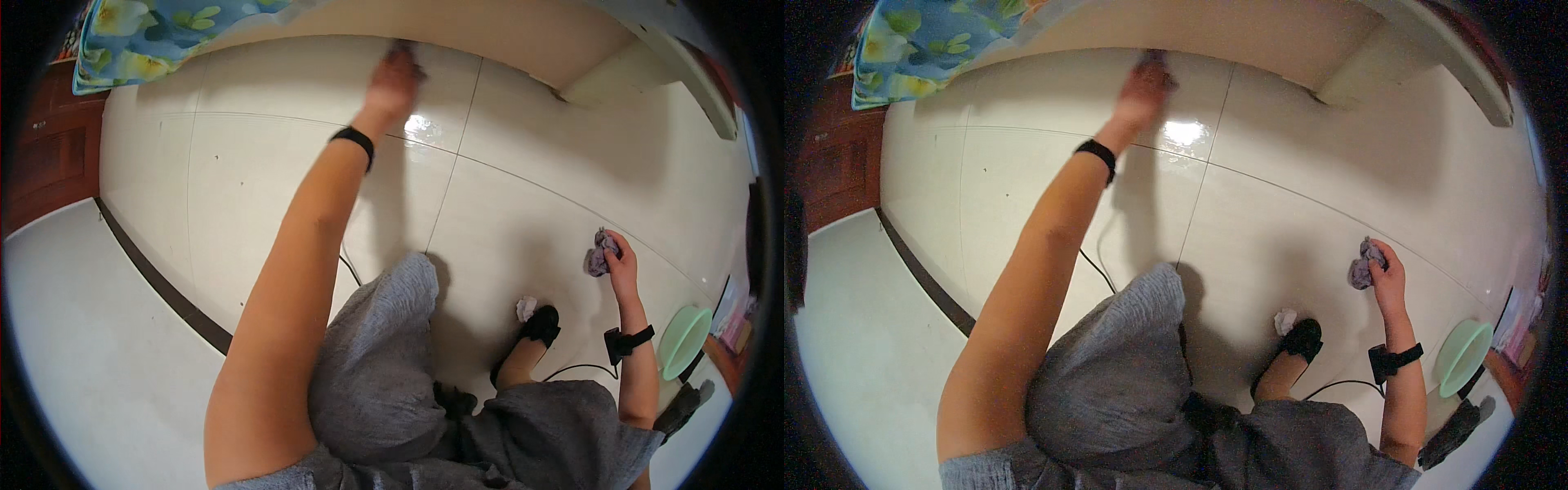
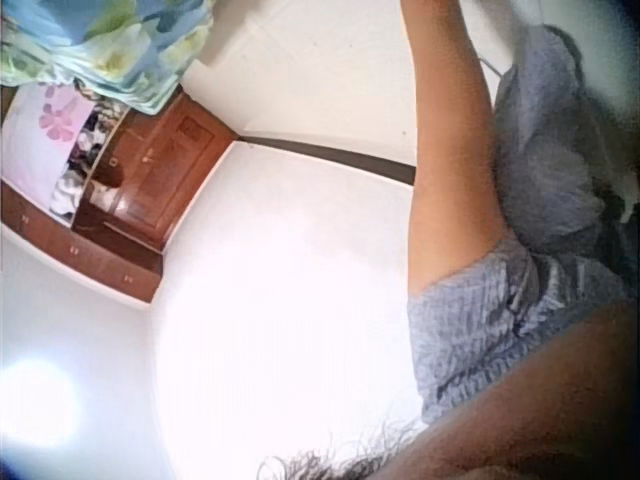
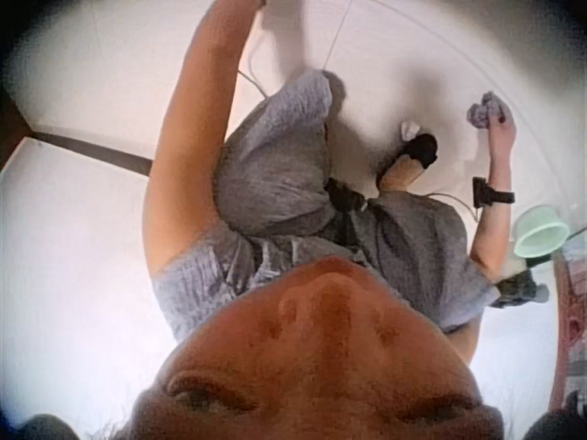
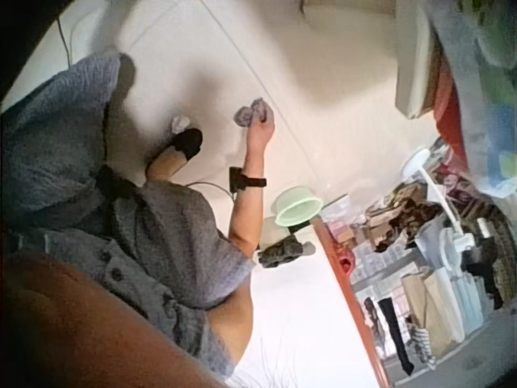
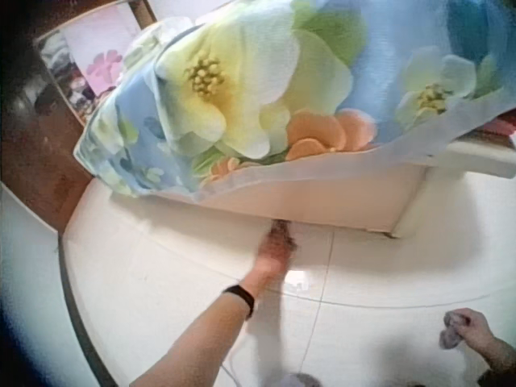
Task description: Cleaning a tiled floor using a damp cloth and a bucket of water.
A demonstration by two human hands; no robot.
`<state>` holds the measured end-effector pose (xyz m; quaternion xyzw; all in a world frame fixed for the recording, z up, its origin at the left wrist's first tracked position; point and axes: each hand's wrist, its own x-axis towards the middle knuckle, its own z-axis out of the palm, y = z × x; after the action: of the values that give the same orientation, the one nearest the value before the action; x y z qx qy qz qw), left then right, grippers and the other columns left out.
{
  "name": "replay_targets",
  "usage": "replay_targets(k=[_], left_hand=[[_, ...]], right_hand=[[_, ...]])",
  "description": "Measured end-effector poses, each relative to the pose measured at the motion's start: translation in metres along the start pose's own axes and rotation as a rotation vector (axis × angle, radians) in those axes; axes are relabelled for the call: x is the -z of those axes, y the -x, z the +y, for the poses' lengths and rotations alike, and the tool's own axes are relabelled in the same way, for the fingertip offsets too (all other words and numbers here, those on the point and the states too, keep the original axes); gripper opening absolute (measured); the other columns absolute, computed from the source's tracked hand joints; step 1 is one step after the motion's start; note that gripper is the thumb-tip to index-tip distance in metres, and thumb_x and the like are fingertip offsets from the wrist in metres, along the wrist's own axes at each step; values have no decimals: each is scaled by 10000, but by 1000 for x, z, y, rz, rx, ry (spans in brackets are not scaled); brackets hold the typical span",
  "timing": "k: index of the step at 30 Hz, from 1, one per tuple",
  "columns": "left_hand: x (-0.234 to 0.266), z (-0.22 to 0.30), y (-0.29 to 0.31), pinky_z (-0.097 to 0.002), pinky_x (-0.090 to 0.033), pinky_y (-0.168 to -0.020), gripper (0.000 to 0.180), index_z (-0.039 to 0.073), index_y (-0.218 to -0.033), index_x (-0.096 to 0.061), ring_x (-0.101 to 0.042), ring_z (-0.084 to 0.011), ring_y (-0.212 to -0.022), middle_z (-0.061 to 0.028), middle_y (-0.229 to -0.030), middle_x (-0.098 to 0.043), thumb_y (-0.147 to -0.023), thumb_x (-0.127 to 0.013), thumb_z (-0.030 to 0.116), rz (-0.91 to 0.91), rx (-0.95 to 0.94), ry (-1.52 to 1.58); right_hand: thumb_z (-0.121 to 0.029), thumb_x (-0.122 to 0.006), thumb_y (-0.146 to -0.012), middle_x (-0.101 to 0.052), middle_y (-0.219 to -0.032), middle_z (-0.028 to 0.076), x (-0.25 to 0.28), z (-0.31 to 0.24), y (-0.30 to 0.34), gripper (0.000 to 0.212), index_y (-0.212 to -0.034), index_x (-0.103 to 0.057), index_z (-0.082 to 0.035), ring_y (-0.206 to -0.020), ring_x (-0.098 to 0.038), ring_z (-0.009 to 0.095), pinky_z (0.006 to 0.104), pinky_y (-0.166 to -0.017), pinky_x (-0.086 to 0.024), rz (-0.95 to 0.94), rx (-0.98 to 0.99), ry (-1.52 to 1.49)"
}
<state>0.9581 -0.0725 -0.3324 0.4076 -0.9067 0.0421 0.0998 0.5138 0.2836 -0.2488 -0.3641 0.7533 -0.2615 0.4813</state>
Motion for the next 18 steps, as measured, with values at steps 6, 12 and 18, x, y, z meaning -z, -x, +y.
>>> replay_targets(k=[6,12,18], left_hand=[[21,-158,151,-404,-421,-944,213,79,-973,-648,-542,-344,-1076,-164,-1076,-616,-826,-538,186,-12,1013,-75],[85,-122,207,-344,-512,-728,308,23,-962,-657,-616,-279,-891,-164,-955,-651,-723,-494,-85,521,953,116],[112,59,96,-371,-445,-848,436,63,-1031,-613,-543,-300,-986,-106,-1038,-610,-639,-535,-113,398,50,434]], right_hand=[[53,-484,-808,-595,-1062,77,3,-6,-8,388,-1186,-543,-11,-968,-555,159,269,-880,-431,43,107,39],[54,-511,-799,-600,-1032,57,13,7,3,390,-1179,-551,-25,-954,-554,148,254,-859,-433,48,83,26],[44,-534,-767,-604,-1078,112,15,24,1,405,-1165,-550,-29,-993,-571,195,297,-875,-446,92,66,87]])
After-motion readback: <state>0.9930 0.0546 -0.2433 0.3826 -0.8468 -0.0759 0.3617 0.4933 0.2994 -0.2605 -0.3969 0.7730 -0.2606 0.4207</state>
